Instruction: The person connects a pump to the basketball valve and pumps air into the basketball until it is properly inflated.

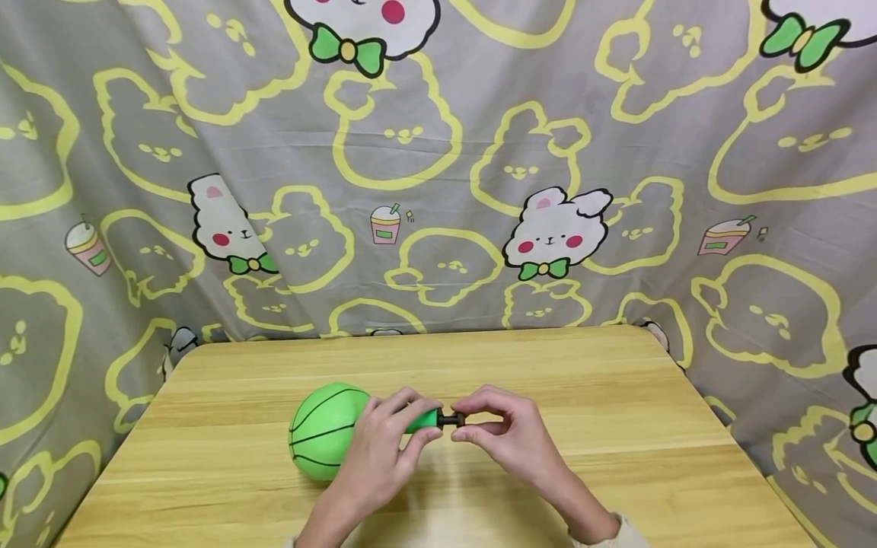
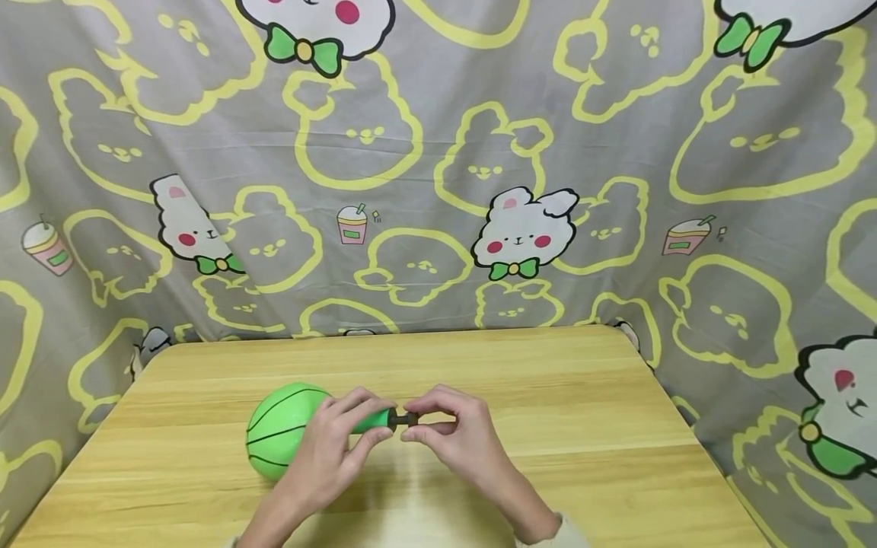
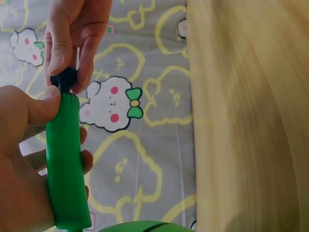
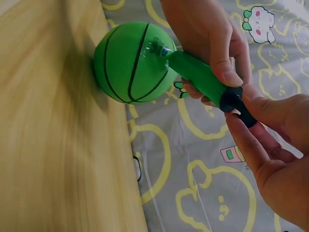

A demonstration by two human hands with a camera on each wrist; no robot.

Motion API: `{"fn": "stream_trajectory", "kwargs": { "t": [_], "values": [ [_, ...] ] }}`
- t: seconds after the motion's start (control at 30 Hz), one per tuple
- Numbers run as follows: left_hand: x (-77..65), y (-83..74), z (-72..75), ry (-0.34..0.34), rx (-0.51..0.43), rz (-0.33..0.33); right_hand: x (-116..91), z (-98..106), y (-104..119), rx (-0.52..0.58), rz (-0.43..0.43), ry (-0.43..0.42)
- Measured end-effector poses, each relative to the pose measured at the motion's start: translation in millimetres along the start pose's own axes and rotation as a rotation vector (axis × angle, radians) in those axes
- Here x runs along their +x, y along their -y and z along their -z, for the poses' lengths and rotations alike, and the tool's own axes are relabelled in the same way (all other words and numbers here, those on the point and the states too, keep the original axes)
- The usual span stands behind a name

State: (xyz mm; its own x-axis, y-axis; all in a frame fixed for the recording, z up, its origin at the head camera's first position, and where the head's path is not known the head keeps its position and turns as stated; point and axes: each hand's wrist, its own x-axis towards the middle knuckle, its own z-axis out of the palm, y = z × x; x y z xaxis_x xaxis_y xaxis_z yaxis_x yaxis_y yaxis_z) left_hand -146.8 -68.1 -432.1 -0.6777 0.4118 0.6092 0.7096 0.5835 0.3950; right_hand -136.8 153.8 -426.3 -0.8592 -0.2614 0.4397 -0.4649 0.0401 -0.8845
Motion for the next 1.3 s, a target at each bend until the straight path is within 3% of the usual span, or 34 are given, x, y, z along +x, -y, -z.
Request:
{"fn": "stream_trajectory", "kwargs": {
  "t": [0.3, 0.7, 0.97, 1.3],
  "values": [
    [1.6, 3.9, 4.9, 0.021, -0.041, -0.012, 3, 7, 5, 0.002, 0.097, 0.082],
    [-0.2, 7.1, 8.4, 0.027, -0.066, 0.027, 2, 33, 20, -0.043, 0.077, 0.131],
    [-0.5, 14.0, 13.4, -0.003, -0.061, 0.048, 1, 51, 27, -0.035, -0.018, 0.125],
    [5.4, 17.9, 16.6, -0.008, -0.063, 0.048, 2, 74, 37, -0.054, -0.013, 0.126]
  ]
}}
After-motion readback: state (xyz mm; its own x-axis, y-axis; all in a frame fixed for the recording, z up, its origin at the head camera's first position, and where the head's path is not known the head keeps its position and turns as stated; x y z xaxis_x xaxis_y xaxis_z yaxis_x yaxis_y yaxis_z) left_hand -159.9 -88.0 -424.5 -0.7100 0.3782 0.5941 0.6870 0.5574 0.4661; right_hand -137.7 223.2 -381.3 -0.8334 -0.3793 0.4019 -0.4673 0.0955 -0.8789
